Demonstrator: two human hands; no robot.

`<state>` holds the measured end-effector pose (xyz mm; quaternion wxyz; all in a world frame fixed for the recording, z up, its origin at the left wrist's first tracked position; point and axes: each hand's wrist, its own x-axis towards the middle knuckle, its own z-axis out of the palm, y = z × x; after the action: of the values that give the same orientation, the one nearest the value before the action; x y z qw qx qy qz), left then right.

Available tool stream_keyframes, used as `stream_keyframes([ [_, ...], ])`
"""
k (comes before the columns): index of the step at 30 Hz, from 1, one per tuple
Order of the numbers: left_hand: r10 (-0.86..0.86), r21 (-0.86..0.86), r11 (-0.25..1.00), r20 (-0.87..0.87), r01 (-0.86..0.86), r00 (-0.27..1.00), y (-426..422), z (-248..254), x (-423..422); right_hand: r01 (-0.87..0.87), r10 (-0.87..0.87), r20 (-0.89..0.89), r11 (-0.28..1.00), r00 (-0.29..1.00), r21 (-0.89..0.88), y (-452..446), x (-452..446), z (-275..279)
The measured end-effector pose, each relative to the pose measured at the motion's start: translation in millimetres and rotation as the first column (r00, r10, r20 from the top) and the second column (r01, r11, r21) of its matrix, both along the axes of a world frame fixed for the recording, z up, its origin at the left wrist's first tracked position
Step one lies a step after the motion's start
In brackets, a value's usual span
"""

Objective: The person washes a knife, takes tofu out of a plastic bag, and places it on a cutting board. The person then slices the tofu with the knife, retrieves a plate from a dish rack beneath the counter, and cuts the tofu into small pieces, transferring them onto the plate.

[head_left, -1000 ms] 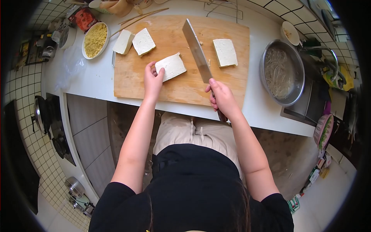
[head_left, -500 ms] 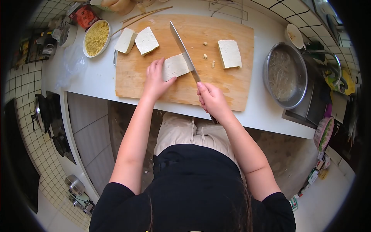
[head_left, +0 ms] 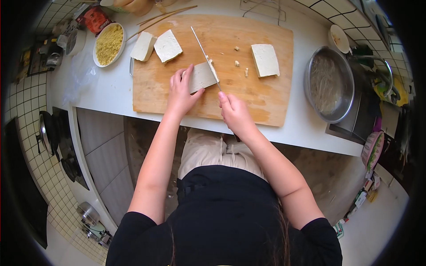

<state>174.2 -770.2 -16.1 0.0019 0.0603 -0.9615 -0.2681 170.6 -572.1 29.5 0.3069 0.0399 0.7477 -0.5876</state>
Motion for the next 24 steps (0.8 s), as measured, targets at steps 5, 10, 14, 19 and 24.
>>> stream_keyframes([
  [5, 0.009, -0.010, 1.000, 0.004, -0.009, 1.000, 0.6, -1.0, -0.6, 0.018, -0.018, -0.004, 1.000, 1.000, 0.012, -1.9, -0.5, -0.5],
  [10, 0.011, -0.010, 1.000, 0.007, -0.011, 1.000, 1.6, -1.2, -0.6, 0.013, -0.013, -0.011, 1.000, 1.000, 0.015, -5.3, -1.9, 9.7],
  [14, 0.000, 0.000, 1.000, 0.017, 0.000, 1.000, 2.0, -0.1, -1.1, -0.013, 0.019, -0.064, 0.995, 0.998, 0.099, -7.9, -3.0, 9.9],
  [19, -0.006, -0.021, 1.000, 0.010, 0.006, 1.000, 1.7, 0.9, -2.0, -0.027, 0.023, 0.033, 0.991, 0.999, 0.133, -11.3, -8.4, -16.7],
  [24, 0.005, 0.008, 1.000, 0.001, -0.005, 1.000, 2.6, 4.6, -2.4, -0.002, -0.001, 0.019, 0.988, 1.000, 0.156, -10.8, -9.3, -23.4],
])
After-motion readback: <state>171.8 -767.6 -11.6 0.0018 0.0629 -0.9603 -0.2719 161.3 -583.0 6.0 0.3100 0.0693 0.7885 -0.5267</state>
